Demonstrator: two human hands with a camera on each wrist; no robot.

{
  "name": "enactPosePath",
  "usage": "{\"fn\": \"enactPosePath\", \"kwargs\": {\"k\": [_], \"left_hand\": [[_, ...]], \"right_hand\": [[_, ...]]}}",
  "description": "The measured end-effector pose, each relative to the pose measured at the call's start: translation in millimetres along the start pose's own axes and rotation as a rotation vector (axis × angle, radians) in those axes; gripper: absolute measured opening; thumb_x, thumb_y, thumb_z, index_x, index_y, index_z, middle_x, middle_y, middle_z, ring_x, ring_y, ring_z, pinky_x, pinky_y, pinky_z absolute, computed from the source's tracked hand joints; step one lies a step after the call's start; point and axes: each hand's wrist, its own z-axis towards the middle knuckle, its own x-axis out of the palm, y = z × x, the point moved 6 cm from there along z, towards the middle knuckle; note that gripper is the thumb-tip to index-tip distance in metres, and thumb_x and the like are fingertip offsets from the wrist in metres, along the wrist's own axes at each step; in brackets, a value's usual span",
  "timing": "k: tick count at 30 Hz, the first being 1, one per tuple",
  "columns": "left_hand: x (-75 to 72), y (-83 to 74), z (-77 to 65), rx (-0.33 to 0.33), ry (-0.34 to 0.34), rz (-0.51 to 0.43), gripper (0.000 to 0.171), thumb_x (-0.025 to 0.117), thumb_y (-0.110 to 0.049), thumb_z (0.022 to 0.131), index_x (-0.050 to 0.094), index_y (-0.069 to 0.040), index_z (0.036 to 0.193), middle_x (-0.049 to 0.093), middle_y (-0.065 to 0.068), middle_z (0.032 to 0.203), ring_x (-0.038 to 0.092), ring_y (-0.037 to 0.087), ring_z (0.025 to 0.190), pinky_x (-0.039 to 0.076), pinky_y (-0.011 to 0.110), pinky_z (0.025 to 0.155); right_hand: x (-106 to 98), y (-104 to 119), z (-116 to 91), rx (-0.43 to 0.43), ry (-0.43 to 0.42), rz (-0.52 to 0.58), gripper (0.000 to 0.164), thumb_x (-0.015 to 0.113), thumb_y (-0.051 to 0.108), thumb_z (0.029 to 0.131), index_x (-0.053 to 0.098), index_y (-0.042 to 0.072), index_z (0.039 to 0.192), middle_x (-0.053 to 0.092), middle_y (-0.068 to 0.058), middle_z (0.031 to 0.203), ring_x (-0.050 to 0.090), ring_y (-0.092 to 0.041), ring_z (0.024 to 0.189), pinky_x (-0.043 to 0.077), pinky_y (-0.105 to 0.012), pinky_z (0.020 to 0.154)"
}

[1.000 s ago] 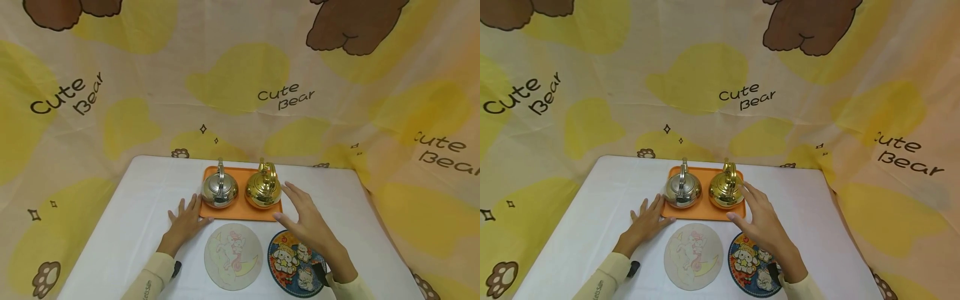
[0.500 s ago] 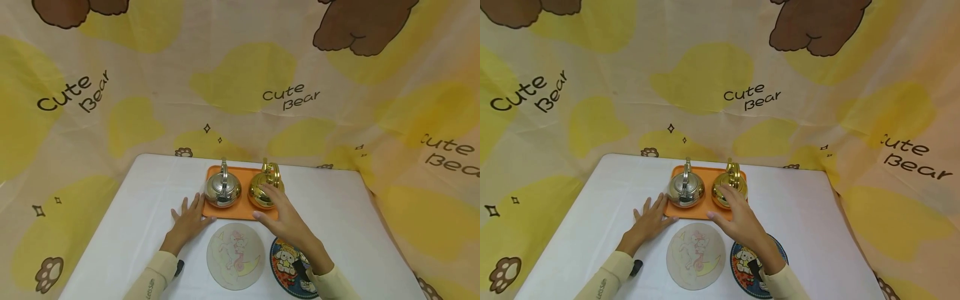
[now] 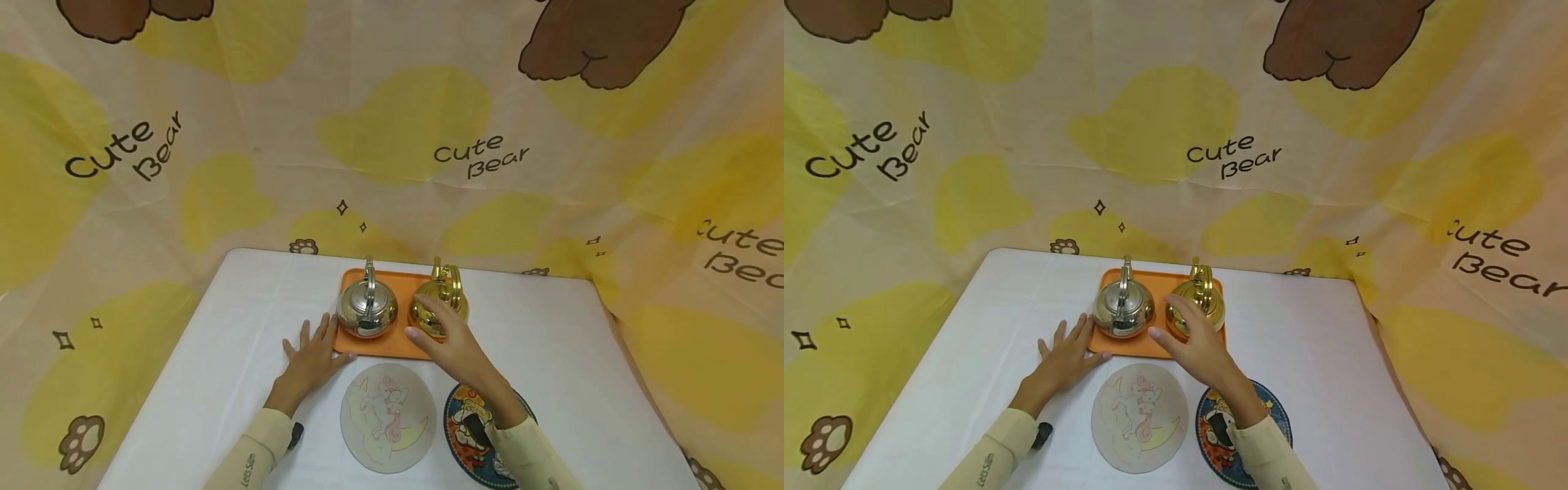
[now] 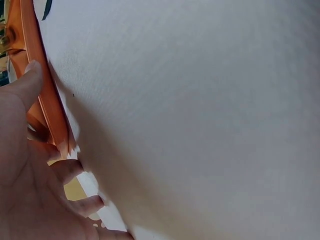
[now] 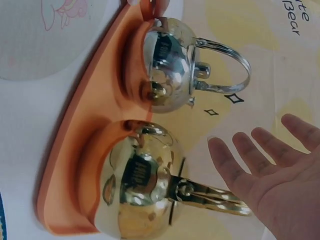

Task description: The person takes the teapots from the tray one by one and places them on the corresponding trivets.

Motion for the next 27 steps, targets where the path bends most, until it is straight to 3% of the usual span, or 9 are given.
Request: {"fn": "enactPosePath", "kwargs": {"k": [9,13,20,27], "left_hand": [[2.0,-0.4,1.3,0.001,0.004,0.016,0.097,0.062,-0.061,0.101,0.020,-0.005,0.169,0.019,0.022,0.175,0.010,0.063,0.156,0.004,0.092,0.109],[2.4,0.6,1.3,0.000,0.003,0.015,0.098,0.062,-0.061,0.101,0.019,-0.005,0.170,0.019,0.022,0.175,0.010,0.063,0.156,0.004,0.092,0.109],[0.3,-0.6,0.9,0.005,0.002,0.013,0.098,0.061,-0.062,0.101,0.020,-0.005,0.169,0.019,0.022,0.175,0.010,0.063,0.156,0.005,0.092,0.108],[-0.1,-0.3,0.1,0.003,0.002,0.014,0.098,0.062,-0.061,0.101,0.020,-0.005,0.169,0.019,0.022,0.175,0.010,0.063,0.156,0.005,0.092,0.109]], "right_hand": [[16.0,-8.1,18.4,0.065,0.016,0.165,0.064,0.067,0.047,0.103,0.048,0.022,0.159,0.048,-0.008,0.162,0.047,-0.041,0.148,0.047,-0.064,0.112],[25.3,-9.8,26.8,0.074,0.020,0.200,0.060,0.068,0.047,0.102,0.052,0.023,0.156,0.053,-0.008,0.159,0.050,-0.040,0.145,0.042,-0.063,0.117],[40.3,-13.3,40.9,0.079,0.051,0.278,0.062,0.066,0.043,0.105,0.052,0.011,0.156,0.054,-0.012,0.158,0.053,-0.041,0.142,0.034,-0.066,0.120],[49.0,-15.9,48.5,0.096,0.040,0.288,0.061,0.066,0.043,0.104,0.054,0.011,0.155,0.058,-0.009,0.155,0.059,-0.034,0.136,0.054,-0.055,0.104]]}}
